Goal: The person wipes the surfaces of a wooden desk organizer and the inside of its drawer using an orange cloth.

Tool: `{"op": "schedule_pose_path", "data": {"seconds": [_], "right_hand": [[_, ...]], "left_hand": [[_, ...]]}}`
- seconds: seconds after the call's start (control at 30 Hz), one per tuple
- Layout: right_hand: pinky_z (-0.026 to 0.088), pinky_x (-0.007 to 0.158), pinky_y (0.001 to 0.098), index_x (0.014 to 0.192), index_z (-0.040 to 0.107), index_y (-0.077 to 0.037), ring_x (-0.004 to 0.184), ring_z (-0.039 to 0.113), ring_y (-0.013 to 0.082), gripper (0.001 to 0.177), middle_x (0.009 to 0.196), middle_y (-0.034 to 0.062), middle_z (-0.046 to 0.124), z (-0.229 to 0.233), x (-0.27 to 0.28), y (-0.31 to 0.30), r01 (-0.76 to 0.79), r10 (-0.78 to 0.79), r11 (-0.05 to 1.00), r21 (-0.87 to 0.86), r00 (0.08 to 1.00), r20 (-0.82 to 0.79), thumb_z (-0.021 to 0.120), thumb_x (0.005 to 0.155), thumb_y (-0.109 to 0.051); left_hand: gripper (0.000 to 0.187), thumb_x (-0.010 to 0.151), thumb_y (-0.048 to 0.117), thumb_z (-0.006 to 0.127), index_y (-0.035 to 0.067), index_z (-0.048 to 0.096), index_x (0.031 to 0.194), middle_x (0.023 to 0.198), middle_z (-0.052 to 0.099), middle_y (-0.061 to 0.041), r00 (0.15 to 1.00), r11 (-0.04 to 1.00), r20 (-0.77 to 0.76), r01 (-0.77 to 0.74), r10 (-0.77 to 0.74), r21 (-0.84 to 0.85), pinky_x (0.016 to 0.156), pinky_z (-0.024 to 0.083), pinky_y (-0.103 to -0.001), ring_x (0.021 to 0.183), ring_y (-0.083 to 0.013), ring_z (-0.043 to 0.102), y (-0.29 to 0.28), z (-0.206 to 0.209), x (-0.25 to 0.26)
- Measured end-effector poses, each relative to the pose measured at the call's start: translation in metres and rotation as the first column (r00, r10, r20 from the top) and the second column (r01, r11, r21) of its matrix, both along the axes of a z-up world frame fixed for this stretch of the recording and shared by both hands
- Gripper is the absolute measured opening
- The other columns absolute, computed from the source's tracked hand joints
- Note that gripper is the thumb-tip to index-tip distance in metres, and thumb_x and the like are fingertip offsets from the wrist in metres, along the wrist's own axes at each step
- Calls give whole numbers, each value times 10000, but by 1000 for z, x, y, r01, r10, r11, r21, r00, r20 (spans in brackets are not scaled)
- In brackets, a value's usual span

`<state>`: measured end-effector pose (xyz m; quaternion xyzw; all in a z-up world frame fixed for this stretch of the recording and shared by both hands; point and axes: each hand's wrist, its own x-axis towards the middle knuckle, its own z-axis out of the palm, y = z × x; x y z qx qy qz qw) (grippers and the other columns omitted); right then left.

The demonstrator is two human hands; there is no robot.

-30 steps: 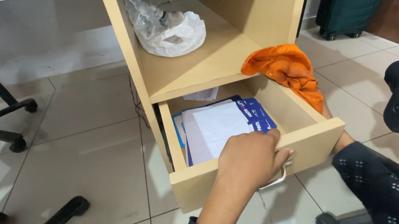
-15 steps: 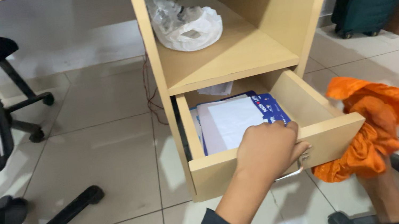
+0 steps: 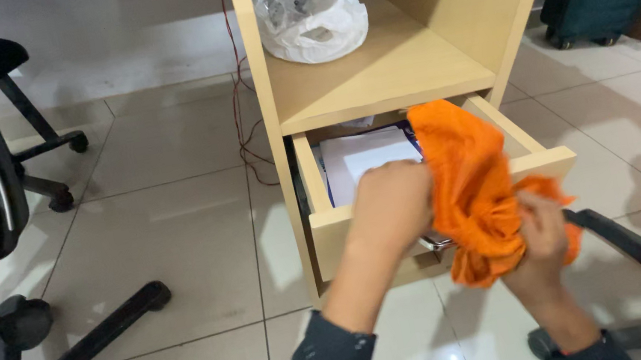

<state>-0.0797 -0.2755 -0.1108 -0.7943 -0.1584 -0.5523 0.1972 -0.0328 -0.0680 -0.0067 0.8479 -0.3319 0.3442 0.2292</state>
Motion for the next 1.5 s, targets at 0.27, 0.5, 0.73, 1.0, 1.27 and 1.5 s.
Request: {"op": "schedule_pose_path", "data": {"seconds": [0.27, 0.5, 0.73, 1.0, 1.27, 1.5], "right_hand": [[514, 870, 469, 978, 719, -107, 1019, 666, 343, 335, 1094, 129, 695, 7, 15, 33, -355, 376, 819, -451, 925, -46, 780, 703, -288], [487, 976, 453, 1184, 739, -126, 1215, 603, 262, 338, 1252, 51, 663, 23, 52, 180, -525, 632, 578, -624, 772, -64, 636, 890, -258], [507, 953, 434, 1199, 675, -62, 1036, 616, 296, 276, 1143, 94, 642, 2, 70, 194, -608, 533, 532, -590, 781, -326, 588, 990, -220], [482, 848, 438, 1127, 685, -111, 1010, 623, 317, 301, 1175, 110, 645, 19, 70, 100, -259, 211, 802, -538, 966, -151, 679, 826, -133], [436, 793, 433, 1274, 661, -87, 982, 589, 299, 546, 1020, 84, 639, 39, 75, 84, -17, -69, 875, -483, 985, -159, 664, 728, -60], [431, 826, 473, 1230, 655, -121, 966, 596, 280, 551, 988, 64, 646, 36, 100, 91, 13, -116, 882, -471, 975, -191, 715, 685, -72]], "left_hand": [[218, 877, 202, 625, 10, 726, 887, 936, 732, -221, 984, 991, -140, -122, 112, -63, 846, 537, -496, 954, -401, 686, 64, 6, 10], [302, 982, 308, 578, 66, 709, 1106, 975, 757, -136, 818, 905, -434, 227, -377, -360, 841, 583, -412, 938, -329, 749, 78, 15, 19], [361, 852, 238, 757, 161, 700, 1201, 1080, 711, -137, 947, 990, -297, -136, 123, -26, 969, 510, -469, 1087, -343, 658, 57, 9, 7], [695, 663, 336, 931, 225, 608, 1267, 1511, 386, -207, 873, 856, -95, -488, 479, -170, 1178, 113, -802, 1506, -417, 281, 49, 9, 22], [1419, 519, 498, 972, 322, 82, 1610, 1644, -68, -304, 775, 715, -107, -620, 623, -322, 1090, 71, -890, 1547, -527, -37, 47, 3, 41], [1499, 487, 555, 972, 282, 4, 1599, 1629, -124, -307, 811, 709, -142, -569, 568, -416, 1067, 27, -904, 1525, -544, -82, 53, -10, 61]]}}
